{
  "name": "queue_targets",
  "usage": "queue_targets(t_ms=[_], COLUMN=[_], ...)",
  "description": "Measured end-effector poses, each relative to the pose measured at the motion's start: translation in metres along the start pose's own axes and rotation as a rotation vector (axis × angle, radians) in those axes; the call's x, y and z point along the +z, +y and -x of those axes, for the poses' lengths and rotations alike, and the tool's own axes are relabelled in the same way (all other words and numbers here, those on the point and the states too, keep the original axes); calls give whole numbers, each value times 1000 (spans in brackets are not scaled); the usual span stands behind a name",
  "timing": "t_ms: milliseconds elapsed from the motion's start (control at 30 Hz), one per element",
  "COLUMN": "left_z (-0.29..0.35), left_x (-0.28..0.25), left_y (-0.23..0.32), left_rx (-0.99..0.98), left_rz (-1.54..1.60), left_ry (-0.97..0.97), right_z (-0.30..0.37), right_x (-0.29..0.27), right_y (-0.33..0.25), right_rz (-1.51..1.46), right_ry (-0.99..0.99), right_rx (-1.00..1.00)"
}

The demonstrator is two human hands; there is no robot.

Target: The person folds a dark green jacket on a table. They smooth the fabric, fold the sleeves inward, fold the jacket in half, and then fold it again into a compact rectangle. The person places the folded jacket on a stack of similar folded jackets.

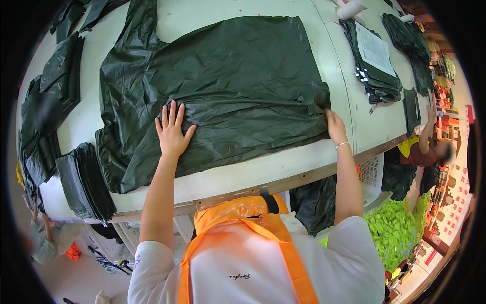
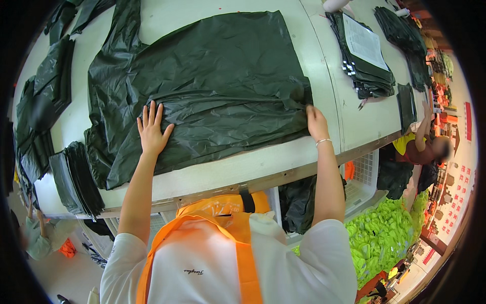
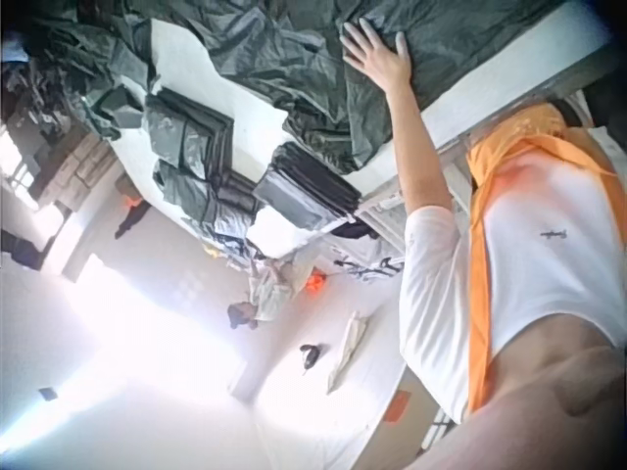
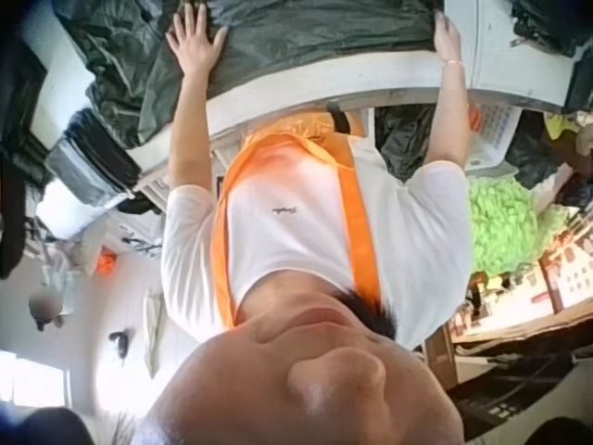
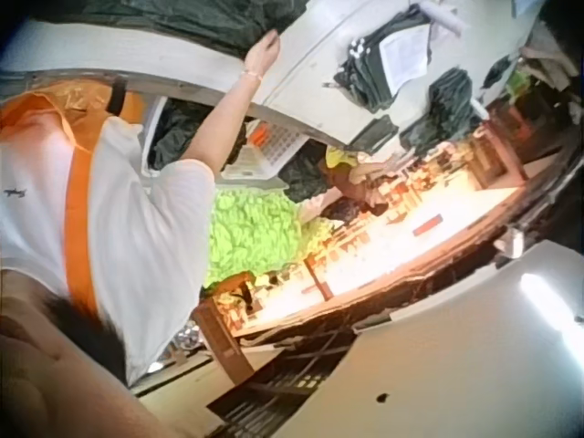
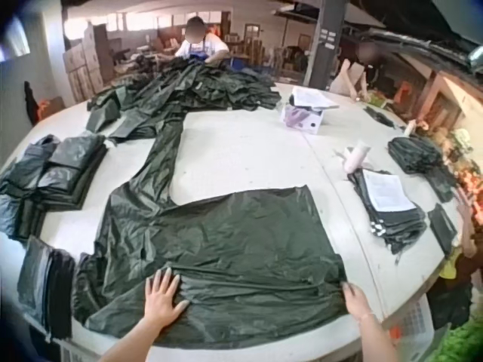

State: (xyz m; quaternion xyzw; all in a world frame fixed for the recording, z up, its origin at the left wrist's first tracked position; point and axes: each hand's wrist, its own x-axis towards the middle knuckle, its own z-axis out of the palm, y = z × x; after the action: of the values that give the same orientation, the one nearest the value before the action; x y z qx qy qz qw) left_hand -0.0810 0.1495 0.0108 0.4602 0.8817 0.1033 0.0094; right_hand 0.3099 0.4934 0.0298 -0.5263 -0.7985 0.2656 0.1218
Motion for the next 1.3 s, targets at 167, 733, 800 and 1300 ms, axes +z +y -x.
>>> queue_targets(t_ms=[167,733,800,1300], left_z=[-1,63,74,-263], left_x=[1,-63,-56,-53], left_y=[0,-84,-110,-255], left_rx=[8,-136,-262,-849], left_rz=[7,-109,-41,133], left_ry=[23,-62,-132,-71], right_z=[-70,-12,-6,-278], right_x=[-49,27,55,125], right_y=[-93,-155,-131,-304], right_rz=[-515,751,737,931], right_ry=[-114,-180,-281,-289], right_rx=[331,-734,-604,-667])
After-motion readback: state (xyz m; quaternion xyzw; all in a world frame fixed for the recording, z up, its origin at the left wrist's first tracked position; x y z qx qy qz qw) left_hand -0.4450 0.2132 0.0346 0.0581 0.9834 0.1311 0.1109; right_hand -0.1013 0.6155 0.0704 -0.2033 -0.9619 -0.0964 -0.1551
